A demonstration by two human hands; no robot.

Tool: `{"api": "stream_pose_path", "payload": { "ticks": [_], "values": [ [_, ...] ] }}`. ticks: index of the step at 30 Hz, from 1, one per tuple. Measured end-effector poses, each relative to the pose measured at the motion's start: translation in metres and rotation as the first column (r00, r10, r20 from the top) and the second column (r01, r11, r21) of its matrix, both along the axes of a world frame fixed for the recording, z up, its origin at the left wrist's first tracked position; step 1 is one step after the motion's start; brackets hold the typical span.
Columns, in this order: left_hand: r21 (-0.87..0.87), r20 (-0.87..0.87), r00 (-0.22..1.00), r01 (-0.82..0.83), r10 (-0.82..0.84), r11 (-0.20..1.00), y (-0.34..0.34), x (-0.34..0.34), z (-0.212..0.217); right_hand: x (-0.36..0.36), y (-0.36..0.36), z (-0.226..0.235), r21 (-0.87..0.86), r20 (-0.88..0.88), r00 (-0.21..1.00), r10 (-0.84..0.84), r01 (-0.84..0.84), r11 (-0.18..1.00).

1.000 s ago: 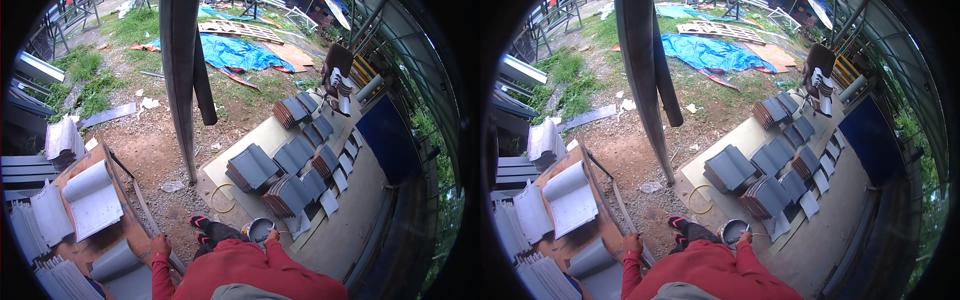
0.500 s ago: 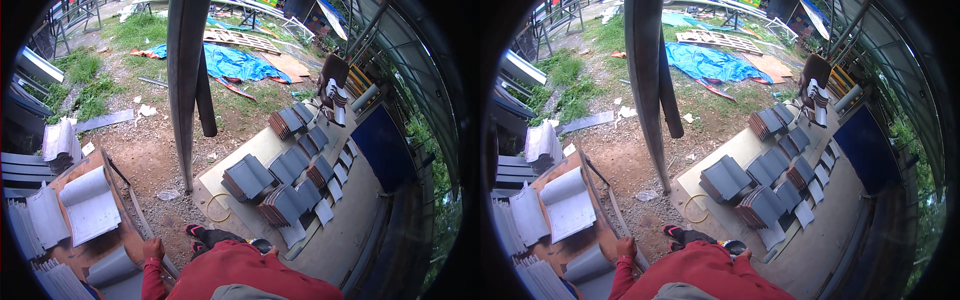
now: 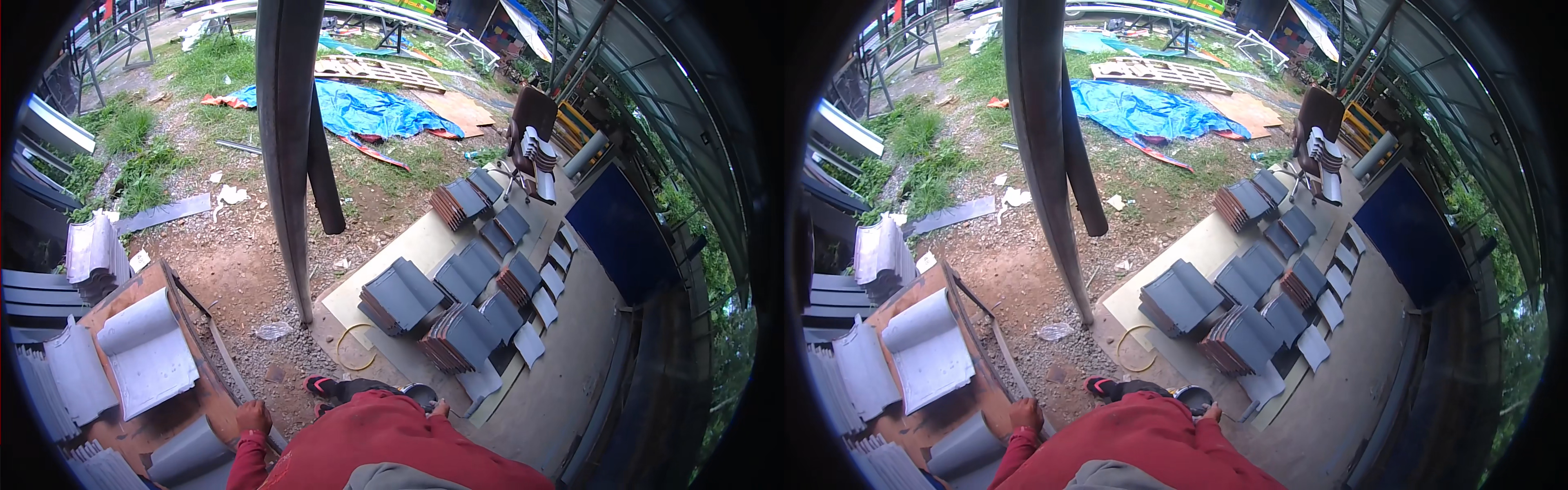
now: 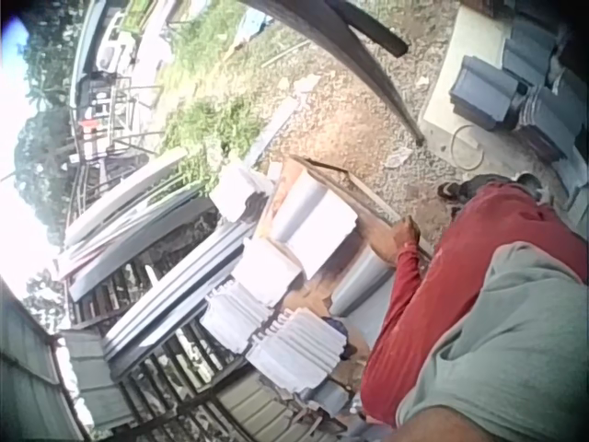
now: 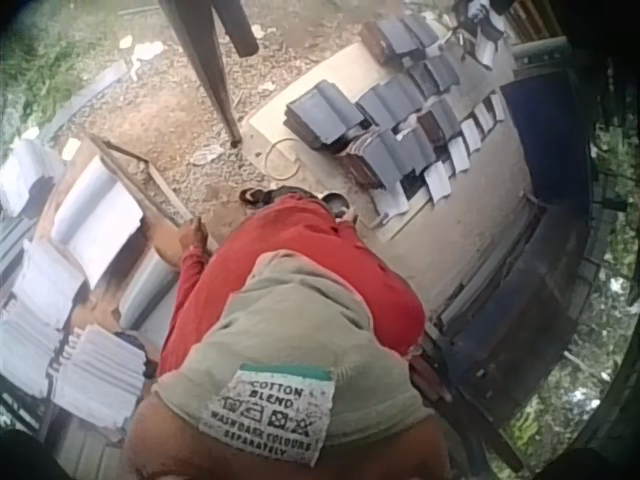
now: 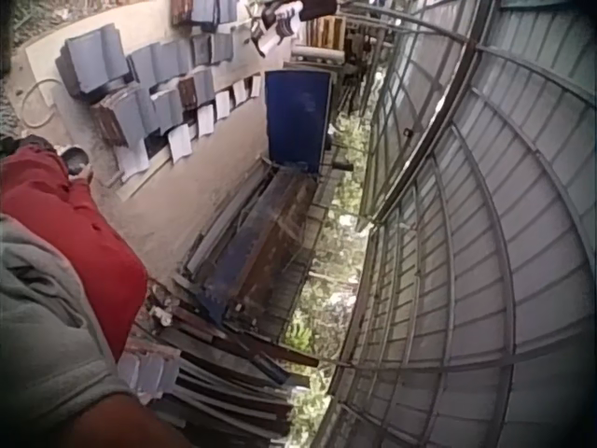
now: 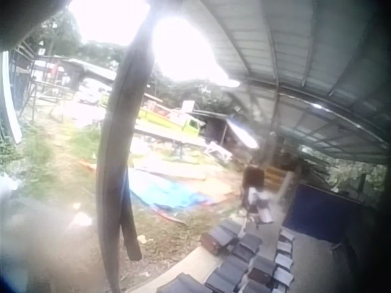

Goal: The person applies paint to roof tiles on a workbench using a paint roller.

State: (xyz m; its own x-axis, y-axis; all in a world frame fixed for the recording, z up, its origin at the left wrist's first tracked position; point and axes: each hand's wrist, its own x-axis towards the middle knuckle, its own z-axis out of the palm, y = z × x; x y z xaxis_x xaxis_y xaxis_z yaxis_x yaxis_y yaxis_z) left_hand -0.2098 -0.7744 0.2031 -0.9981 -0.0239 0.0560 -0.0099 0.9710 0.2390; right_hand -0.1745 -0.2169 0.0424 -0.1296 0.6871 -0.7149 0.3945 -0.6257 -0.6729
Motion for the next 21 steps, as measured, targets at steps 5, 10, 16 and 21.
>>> {"api": "stream_pose_path", "payload": {
  "ticks": [5, 10, 16, 21],
  "values": [
    [-0.004, 0.008, 1.000, 0.006, -0.006, 1.000, -0.001, 0.001, -0.002, -0.010, 0.000, -0.003, -0.042, -0.015, 0.997, 0.076, -0.077, 0.996],
    [-0.016, 0.029, 1.000, 0.003, -0.003, 1.000, -0.003, 0.002, -0.007, -0.010, 0.007, -0.004, -0.059, -0.030, 0.993, 0.111, -0.112, 0.992],
    [-0.011, 0.022, 1.000, 0.014, -0.014, 1.000, -0.002, 0.000, -0.006, 0.001, 0.025, -0.038, 0.001, -0.022, 0.987, 0.161, -0.161, 0.987],
    [-0.025, 0.060, 0.998, 0.018, -0.016, 1.000, -0.002, -0.001, -0.003, 0.011, 0.034, -0.051, -0.007, 0.089, 0.978, 0.190, -0.190, 0.982]
  ]
}}
